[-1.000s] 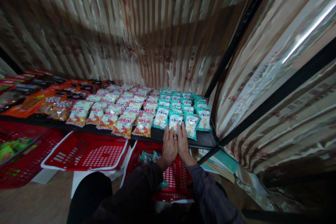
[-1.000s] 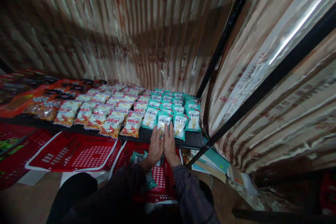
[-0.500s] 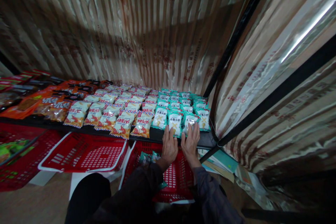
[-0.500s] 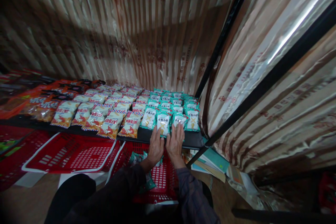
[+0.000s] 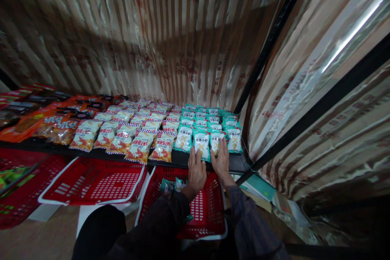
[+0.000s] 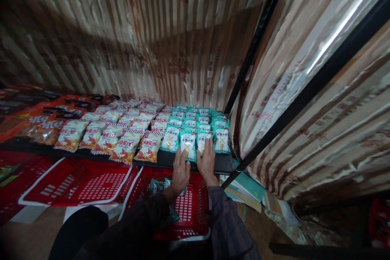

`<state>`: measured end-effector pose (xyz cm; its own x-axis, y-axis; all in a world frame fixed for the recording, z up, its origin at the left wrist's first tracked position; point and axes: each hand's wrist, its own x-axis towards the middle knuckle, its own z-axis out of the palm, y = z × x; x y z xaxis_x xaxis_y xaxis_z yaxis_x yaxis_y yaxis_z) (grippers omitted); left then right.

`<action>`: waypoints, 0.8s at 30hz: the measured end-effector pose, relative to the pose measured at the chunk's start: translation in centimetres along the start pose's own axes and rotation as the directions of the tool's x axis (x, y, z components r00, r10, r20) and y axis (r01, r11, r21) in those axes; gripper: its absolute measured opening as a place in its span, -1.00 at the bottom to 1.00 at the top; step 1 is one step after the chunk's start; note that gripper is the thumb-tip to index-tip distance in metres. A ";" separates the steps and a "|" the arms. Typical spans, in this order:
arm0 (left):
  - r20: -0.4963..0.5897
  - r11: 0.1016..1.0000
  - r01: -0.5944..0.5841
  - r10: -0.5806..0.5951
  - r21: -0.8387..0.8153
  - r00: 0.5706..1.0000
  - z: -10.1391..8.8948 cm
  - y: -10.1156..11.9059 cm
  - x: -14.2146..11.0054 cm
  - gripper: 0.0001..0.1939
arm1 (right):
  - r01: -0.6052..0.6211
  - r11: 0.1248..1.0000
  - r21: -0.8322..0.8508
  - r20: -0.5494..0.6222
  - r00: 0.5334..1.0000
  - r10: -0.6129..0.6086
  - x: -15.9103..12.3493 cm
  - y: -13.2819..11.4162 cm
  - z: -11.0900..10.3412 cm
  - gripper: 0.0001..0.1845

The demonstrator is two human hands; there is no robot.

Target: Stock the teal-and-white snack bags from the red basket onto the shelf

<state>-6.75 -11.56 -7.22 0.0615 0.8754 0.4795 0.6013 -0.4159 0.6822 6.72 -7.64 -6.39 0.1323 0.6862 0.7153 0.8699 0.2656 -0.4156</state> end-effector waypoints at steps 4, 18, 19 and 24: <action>-0.005 1.000 -0.001 0.001 0.017 1.000 0.3 0.1 0.0 -0.46 | -0.001 1.000 -0.003 0.005 1.000 0.001 0.2 0.5 0.1 -0.33; 0.009 0.996 -0.044 0.044 0.073 0.999 0.2 -0.2 -0.3 -0.46 | -0.008 1.000 0.026 0.040 0.999 0.007 0.2 0.9 0.0 -0.36; 0.005 0.996 -0.045 0.045 0.074 0.999 0.2 -0.2 -0.3 -0.46 | -0.010 0.999 0.031 0.044 0.999 0.008 0.3 1.0 0.0 -0.37; 0.001 0.996 -0.056 0.056 0.075 0.998 0.2 0.0 -0.4 -0.46 | 0.002 1.000 0.027 0.064 0.998 -0.004 0.3 1.6 -0.2 -0.37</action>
<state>-6.59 -11.81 -7.52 0.0961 0.8511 0.5161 0.6553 -0.4444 0.6108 8.21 -7.11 -6.71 0.0979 0.7274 0.6792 0.8572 0.2852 -0.4289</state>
